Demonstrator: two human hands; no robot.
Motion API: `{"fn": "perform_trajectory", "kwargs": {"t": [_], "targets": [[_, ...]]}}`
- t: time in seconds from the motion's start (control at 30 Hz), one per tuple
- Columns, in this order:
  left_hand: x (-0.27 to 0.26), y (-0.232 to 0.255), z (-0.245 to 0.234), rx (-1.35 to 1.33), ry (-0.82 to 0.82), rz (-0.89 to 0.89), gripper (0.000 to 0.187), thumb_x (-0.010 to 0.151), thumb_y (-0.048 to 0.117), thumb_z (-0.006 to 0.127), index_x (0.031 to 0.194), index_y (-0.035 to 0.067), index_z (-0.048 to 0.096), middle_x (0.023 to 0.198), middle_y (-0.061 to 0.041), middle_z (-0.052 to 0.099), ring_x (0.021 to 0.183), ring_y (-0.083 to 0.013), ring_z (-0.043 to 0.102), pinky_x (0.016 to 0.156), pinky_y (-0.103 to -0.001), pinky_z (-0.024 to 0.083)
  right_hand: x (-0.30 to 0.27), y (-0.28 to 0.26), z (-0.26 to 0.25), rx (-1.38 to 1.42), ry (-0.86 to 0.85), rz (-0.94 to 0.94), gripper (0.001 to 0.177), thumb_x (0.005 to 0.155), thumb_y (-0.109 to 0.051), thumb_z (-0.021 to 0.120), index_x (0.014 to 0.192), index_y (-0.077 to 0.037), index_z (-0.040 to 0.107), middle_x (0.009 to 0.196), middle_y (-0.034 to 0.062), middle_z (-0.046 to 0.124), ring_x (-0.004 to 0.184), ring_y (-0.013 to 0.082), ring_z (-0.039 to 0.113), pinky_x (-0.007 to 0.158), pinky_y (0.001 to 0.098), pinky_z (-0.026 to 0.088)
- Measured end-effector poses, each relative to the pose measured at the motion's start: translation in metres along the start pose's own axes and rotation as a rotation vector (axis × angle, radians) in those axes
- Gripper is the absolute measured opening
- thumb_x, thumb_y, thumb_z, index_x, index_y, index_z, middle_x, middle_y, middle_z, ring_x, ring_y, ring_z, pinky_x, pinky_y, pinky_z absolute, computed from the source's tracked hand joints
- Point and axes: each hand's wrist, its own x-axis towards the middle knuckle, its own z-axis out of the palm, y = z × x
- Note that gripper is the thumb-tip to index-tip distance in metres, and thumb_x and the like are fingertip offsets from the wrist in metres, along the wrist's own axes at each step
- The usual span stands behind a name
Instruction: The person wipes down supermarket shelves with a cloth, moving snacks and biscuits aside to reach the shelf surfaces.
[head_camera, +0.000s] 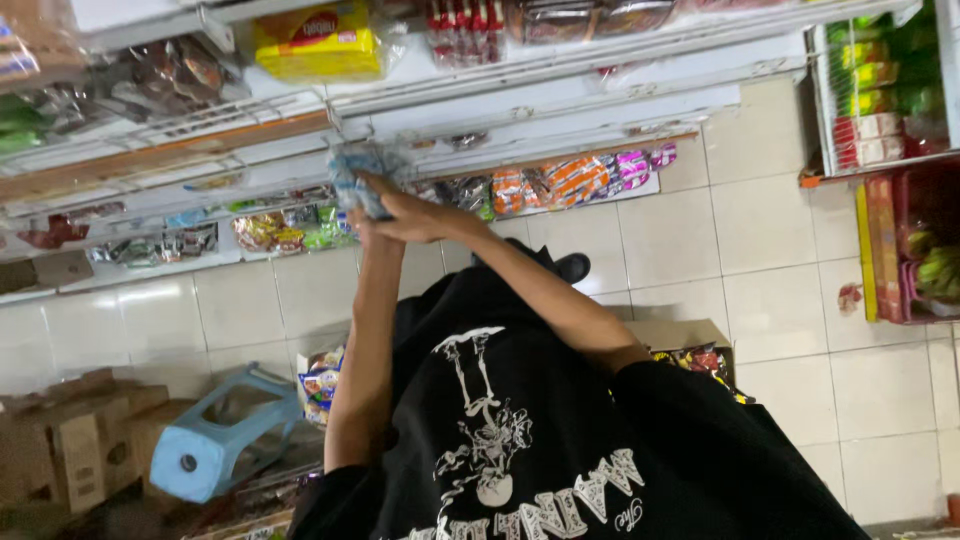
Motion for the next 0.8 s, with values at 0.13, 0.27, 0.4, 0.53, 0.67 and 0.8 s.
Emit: {"fn": "perform_trajectory", "kwargs": {"t": [0.13, 0.27, 0.4, 0.53, 0.67, 0.8], "targets": [[0.021, -0.006, 0.041, 0.023, 0.074, 0.239, 0.08, 0.093, 0.036, 0.063, 0.153, 0.005, 0.02, 0.149, -0.026, 0.04, 0.13, -0.0424, 0.049, 0.105, -0.055, 0.05, -0.024, -0.039, -0.05, -0.066, 0.096, 0.184, 0.082, 0.103, -0.035, 0.062, 0.164, -0.009, 0.014, 0.164, 0.0277, 0.028, 0.148, 0.0392, 0.037, 0.121, 0.0439, 0.033], [0.034, 0.022, 0.091, 0.488, 0.342, 0.512, 0.089, 0.102, 0.034, 0.064, 0.158, 0.006, 0.002, 0.16, -0.026, 0.018, 0.146, -0.0414, 0.033, 0.117, -0.051, 0.041, -0.073, -0.068, -0.077, 0.097, 0.258, 0.282, 0.057, 0.106, -0.035, 0.058, 0.155, -0.009, 0.045, 0.152, 0.0146, 0.058, 0.132, 0.0262, 0.062, 0.112, 0.0382, 0.048], [0.033, 0.004, 0.1, 1.36, 0.069, 0.847, 0.07, 0.098, 0.023, 0.078, 0.154, 0.009, 0.039, 0.161, -0.026, 0.027, 0.153, -0.0445, 0.025, 0.126, -0.055, 0.033, -0.132, -0.052, -0.071, 0.299, 0.384, 0.386, 0.043, 0.109, -0.029, 0.058, 0.146, -0.006, 0.056, 0.131, 0.0117, 0.068, 0.118, 0.0202, 0.063, 0.103, 0.0332, 0.051], [0.027, -0.024, 0.052, 1.609, -0.237, 1.034, 0.049, 0.1, 0.002, 0.069, 0.144, 0.016, 0.053, 0.166, -0.01, 0.034, 0.157, -0.0383, 0.03, 0.129, -0.047, 0.042, -0.179, -0.028, -0.05, 0.265, 0.386, 0.547, 0.037, 0.108, -0.028, 0.054, 0.139, -0.009, 0.059, 0.124, 0.0083, 0.07, 0.108, 0.0171, 0.068, 0.096, 0.0315, 0.055], [0.01, -0.065, -0.034, 1.411, -0.466, 0.347, 0.054, 0.091, -0.005, 0.063, 0.143, 0.006, 0.055, 0.158, -0.02, 0.046, 0.144, -0.0399, 0.046, 0.116, -0.046, 0.046, -0.212, -0.028, -0.034, 0.365, 0.345, 0.735, 0.034, 0.105, -0.025, 0.053, 0.132, -0.008, 0.06, 0.121, 0.0082, 0.07, 0.106, 0.0172, 0.068, 0.091, 0.0318, 0.053], [0.015, -0.099, -0.1, 1.271, -0.202, 0.34, 0.051, 0.099, 0.009, 0.063, 0.147, -0.004, 0.048, 0.152, -0.024, 0.051, 0.142, -0.0391, 0.05, 0.117, -0.045, 0.042, -0.183, -0.029, -0.035, 0.304, 0.23, 0.855, 0.03, 0.104, -0.025, 0.053, 0.129, -0.01, 0.059, 0.12, 0.0059, 0.071, 0.107, 0.0164, 0.069, 0.093, 0.0318, 0.054]]}}
